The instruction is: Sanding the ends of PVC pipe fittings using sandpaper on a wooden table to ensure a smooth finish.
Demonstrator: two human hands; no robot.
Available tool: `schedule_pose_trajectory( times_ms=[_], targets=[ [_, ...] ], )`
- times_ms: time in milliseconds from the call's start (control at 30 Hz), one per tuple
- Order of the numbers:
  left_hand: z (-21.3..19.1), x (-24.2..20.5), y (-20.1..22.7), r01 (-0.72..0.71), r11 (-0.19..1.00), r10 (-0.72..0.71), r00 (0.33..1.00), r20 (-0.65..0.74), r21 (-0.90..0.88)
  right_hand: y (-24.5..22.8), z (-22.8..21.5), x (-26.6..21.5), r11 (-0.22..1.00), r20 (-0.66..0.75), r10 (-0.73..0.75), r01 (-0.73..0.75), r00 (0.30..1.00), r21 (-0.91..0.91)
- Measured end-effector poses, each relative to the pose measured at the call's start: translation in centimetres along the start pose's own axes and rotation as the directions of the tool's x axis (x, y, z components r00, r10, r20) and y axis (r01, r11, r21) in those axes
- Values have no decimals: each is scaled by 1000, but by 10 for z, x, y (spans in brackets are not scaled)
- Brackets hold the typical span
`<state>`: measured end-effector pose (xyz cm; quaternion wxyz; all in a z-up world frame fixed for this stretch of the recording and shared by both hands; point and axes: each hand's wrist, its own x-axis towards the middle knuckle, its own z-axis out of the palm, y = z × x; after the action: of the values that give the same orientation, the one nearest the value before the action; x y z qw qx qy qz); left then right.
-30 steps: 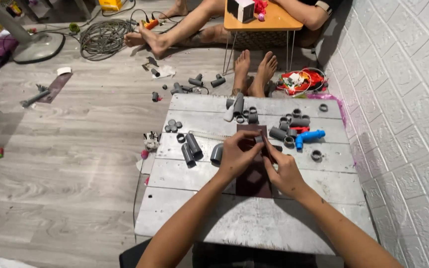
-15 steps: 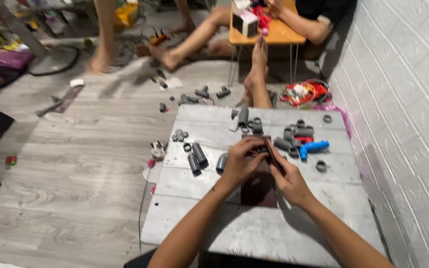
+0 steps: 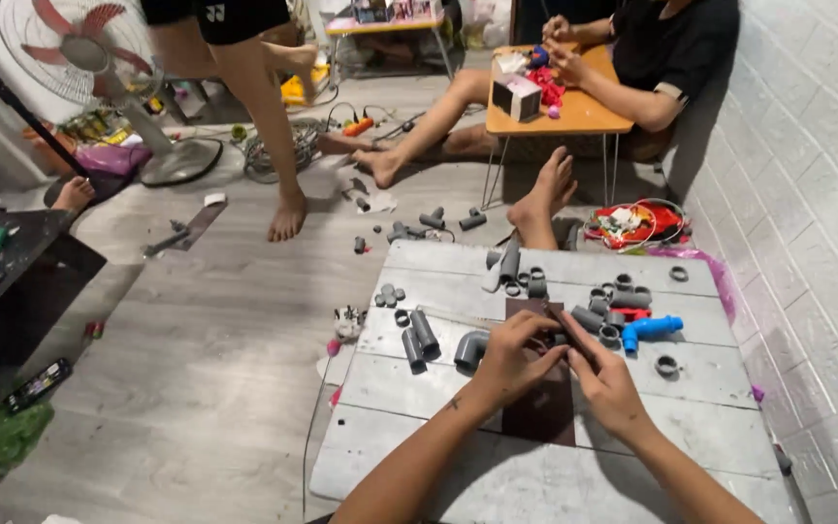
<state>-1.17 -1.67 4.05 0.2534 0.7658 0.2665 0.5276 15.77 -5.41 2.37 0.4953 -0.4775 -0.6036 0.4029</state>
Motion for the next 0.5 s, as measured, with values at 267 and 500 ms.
schedule_pose_trajectory(
  times_ms=[267, 500],
  targets=[
    [-10, -5, -4, 14, 998, -11, 999, -50, 64, -8, 4, -6, 999, 42, 41, -41, 998, -9],
    [-7, -5, -9, -87, 987, 82, 996, 48, 133, 5, 2, -2, 996, -30, 71, -73, 997, -51]
  ],
)
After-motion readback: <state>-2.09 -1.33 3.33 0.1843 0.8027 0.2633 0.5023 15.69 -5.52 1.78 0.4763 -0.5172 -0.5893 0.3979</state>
